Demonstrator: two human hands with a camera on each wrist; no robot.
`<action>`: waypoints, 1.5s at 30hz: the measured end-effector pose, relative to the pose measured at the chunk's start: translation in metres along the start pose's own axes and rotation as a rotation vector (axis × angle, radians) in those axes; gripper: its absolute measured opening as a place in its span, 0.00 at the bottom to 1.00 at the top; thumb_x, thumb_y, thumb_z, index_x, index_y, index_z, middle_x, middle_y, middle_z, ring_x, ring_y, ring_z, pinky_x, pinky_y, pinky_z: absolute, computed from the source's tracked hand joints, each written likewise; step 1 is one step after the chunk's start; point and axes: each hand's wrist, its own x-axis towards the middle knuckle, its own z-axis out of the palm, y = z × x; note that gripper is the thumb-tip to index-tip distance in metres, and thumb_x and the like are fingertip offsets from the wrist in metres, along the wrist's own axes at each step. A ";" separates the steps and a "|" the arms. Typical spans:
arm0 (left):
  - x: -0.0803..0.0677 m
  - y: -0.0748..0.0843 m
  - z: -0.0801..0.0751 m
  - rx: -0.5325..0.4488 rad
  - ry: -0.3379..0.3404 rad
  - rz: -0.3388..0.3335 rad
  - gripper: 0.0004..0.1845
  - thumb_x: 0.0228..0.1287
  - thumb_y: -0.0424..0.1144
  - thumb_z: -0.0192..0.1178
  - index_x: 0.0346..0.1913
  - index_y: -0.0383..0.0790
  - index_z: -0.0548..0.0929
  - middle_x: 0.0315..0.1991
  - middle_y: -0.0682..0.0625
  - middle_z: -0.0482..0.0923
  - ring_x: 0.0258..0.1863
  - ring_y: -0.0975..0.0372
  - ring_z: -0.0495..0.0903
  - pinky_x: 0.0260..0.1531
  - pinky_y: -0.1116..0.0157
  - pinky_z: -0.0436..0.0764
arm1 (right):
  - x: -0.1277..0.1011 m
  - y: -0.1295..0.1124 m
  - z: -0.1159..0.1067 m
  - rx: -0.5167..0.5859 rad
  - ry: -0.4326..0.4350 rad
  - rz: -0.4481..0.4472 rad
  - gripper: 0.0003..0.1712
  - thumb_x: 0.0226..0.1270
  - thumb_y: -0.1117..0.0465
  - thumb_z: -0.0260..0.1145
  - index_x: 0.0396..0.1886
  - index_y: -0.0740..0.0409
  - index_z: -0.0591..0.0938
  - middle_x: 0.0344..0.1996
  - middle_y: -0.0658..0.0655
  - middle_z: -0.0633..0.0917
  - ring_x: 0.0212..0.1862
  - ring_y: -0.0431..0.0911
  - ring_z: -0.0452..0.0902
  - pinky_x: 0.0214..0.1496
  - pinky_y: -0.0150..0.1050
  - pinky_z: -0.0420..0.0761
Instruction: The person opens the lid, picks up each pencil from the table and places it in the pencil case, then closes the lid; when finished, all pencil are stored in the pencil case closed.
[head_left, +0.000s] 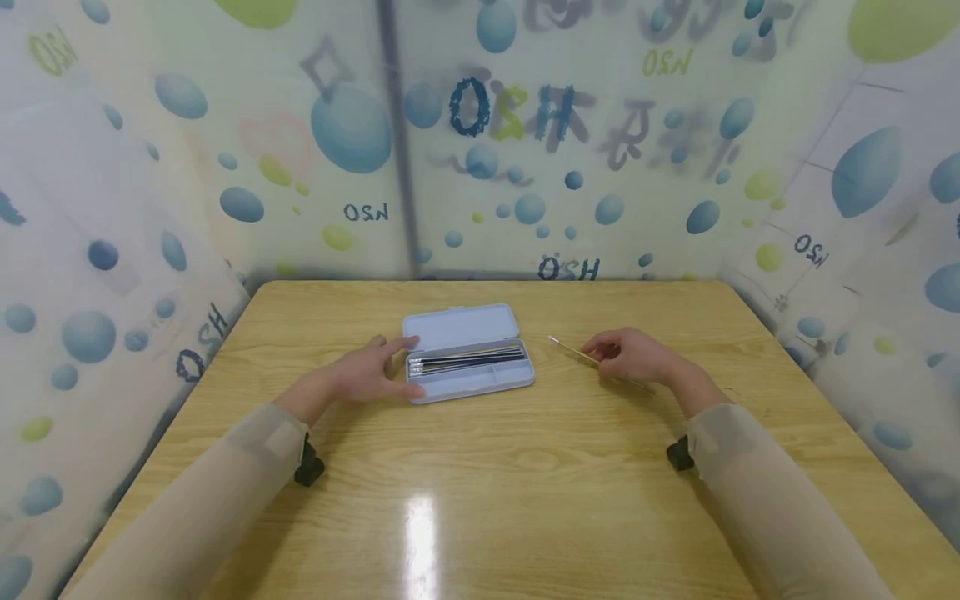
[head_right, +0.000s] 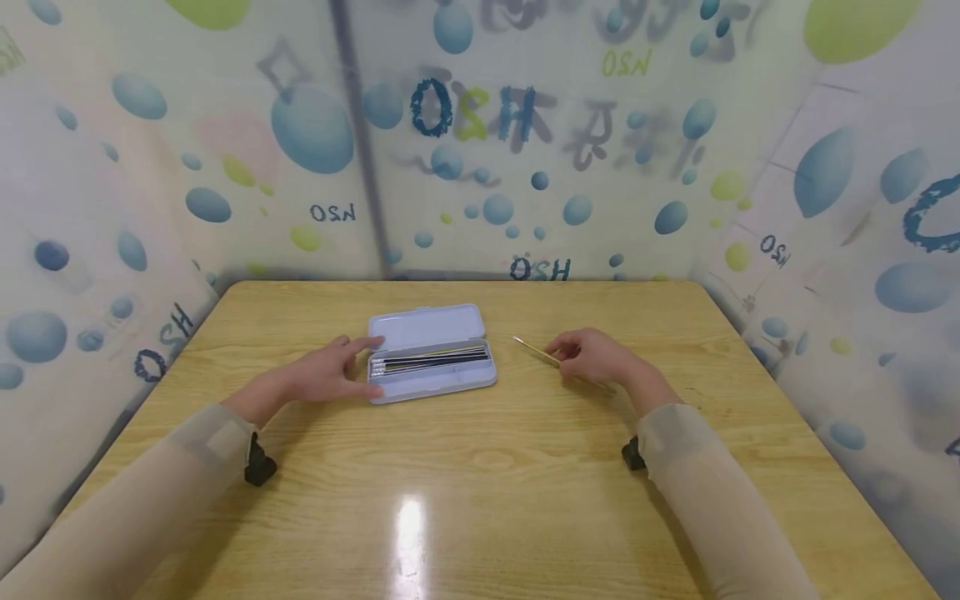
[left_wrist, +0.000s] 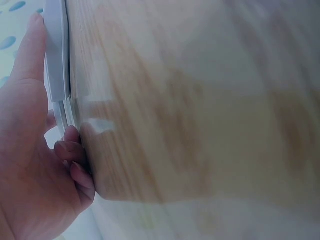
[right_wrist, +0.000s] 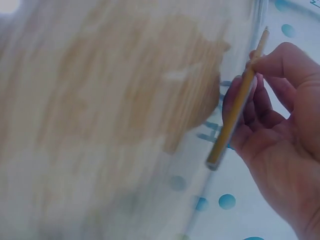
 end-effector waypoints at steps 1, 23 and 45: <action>0.000 0.000 0.000 -0.001 0.000 0.000 0.61 0.63 0.77 0.69 0.90 0.54 0.54 0.67 0.33 0.69 0.56 0.46 0.76 0.65 0.39 0.76 | 0.000 0.000 0.000 0.008 0.007 0.004 0.25 0.72 0.66 0.68 0.68 0.60 0.86 0.53 0.60 0.88 0.52 0.50 0.80 0.53 0.43 0.81; 0.000 0.002 -0.001 0.005 -0.007 -0.024 0.62 0.62 0.79 0.68 0.91 0.56 0.53 0.77 0.28 0.63 0.67 0.40 0.75 0.72 0.33 0.71 | 0.018 -0.040 0.003 0.004 0.112 -0.147 0.19 0.80 0.64 0.66 0.65 0.52 0.89 0.53 0.58 0.89 0.50 0.49 0.81 0.53 0.45 0.80; 0.000 0.003 -0.001 -0.004 -0.004 -0.033 0.62 0.61 0.79 0.69 0.90 0.56 0.55 0.72 0.31 0.68 0.62 0.43 0.76 0.69 0.36 0.74 | 0.081 -0.115 0.059 0.005 -0.055 -0.276 0.15 0.80 0.65 0.67 0.59 0.52 0.92 0.57 0.53 0.90 0.57 0.47 0.82 0.67 0.48 0.82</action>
